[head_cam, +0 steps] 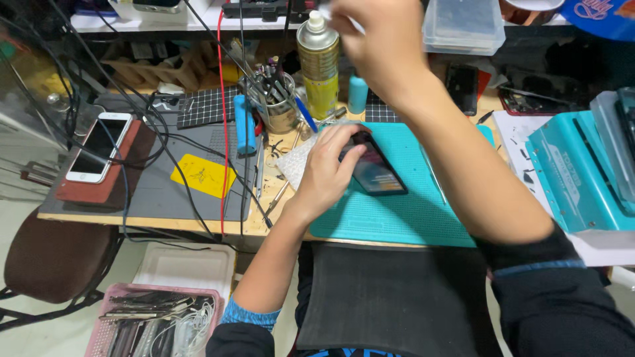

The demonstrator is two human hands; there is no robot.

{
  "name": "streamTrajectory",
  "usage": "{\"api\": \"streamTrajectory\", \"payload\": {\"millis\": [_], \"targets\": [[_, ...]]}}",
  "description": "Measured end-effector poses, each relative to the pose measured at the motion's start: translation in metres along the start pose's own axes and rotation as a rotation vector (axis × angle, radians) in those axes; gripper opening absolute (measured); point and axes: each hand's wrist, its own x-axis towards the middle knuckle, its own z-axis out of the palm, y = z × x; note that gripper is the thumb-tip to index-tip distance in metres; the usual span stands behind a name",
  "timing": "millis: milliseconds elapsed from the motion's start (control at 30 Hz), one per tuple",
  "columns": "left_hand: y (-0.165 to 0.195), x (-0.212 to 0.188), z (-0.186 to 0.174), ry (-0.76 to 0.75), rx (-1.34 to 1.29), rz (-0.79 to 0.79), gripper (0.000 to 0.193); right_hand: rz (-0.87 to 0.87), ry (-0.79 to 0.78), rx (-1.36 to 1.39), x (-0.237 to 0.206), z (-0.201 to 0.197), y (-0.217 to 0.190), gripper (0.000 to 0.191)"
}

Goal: The person wipes a black smartphone with a white tissue, turning it to clean the screen, back and edges. They then open the phone's back cover, lift out the internal frame, and remove the battery from the phone body by hand.

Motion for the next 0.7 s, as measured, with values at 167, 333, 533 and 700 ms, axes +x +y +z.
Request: {"api": "streamTrajectory", "payload": {"millis": [167,333,533,700], "targets": [[0.000,0.006,0.014,-0.042,-0.060,0.004,0.022,0.374,-0.156,0.291,-0.096,-0.078,-0.021,0.014],[0.012,0.004,0.026,-0.024,-0.050,0.025,0.026,0.361,-0.169,0.306,-0.145,-0.082,-0.042,0.014],[0.017,-0.009,0.029,0.066,-0.006,0.139,0.039,0.791,-0.108,0.571,-0.147,-0.061,-0.041,0.017],[0.006,-0.018,0.033,0.139,-0.065,0.074,0.040,0.831,-0.202,0.739,-0.152,-0.044,-0.031,0.014]]}}
